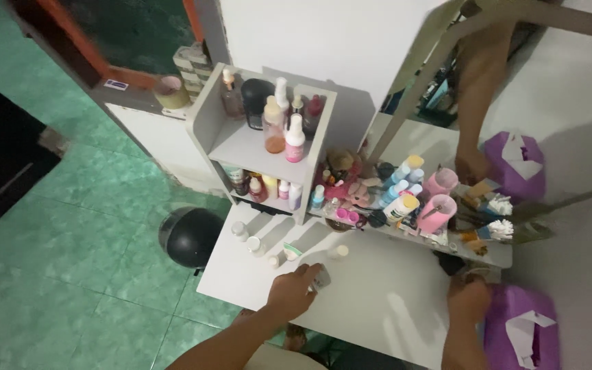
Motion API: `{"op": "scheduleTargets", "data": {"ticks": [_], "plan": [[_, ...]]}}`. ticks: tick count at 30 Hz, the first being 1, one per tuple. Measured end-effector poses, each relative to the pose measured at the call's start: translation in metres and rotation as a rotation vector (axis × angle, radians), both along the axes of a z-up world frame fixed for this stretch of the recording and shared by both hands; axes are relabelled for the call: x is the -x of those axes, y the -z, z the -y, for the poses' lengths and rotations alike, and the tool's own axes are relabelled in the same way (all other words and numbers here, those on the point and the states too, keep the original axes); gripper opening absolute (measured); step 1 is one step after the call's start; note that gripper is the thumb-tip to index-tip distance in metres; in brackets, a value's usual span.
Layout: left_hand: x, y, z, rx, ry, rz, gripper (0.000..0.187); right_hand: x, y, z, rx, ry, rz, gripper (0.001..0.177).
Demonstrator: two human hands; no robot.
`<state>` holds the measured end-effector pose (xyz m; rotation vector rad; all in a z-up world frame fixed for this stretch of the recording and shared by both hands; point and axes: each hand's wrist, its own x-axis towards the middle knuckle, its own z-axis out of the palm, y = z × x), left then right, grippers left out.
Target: The recorder is organizing various skincare and cosmetic bottles on a small shelf on a vanity.
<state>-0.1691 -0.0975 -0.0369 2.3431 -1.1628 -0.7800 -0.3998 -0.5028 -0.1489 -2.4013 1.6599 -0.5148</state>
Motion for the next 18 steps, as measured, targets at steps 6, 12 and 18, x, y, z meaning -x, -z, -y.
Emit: {"op": "scheduleTargets", "data": {"ticks": [6, 12, 18], "plan": [[0.007, -0.004, 0.006, -0.014, -0.102, -0.001, 0.069, -0.02, -0.018, -0.023, 0.013, 0.093, 0.011, 0.036], [0.008, 0.004, 0.012, -0.059, -0.144, -0.038, 0.068, -0.027, -0.029, -0.03, 0.027, 0.085, -0.109, 0.03], [0.009, -0.016, 0.015, -0.107, -0.14, -0.066, 0.068, -0.035, -0.033, -0.024, -0.269, 0.203, -0.156, 0.034]]}}
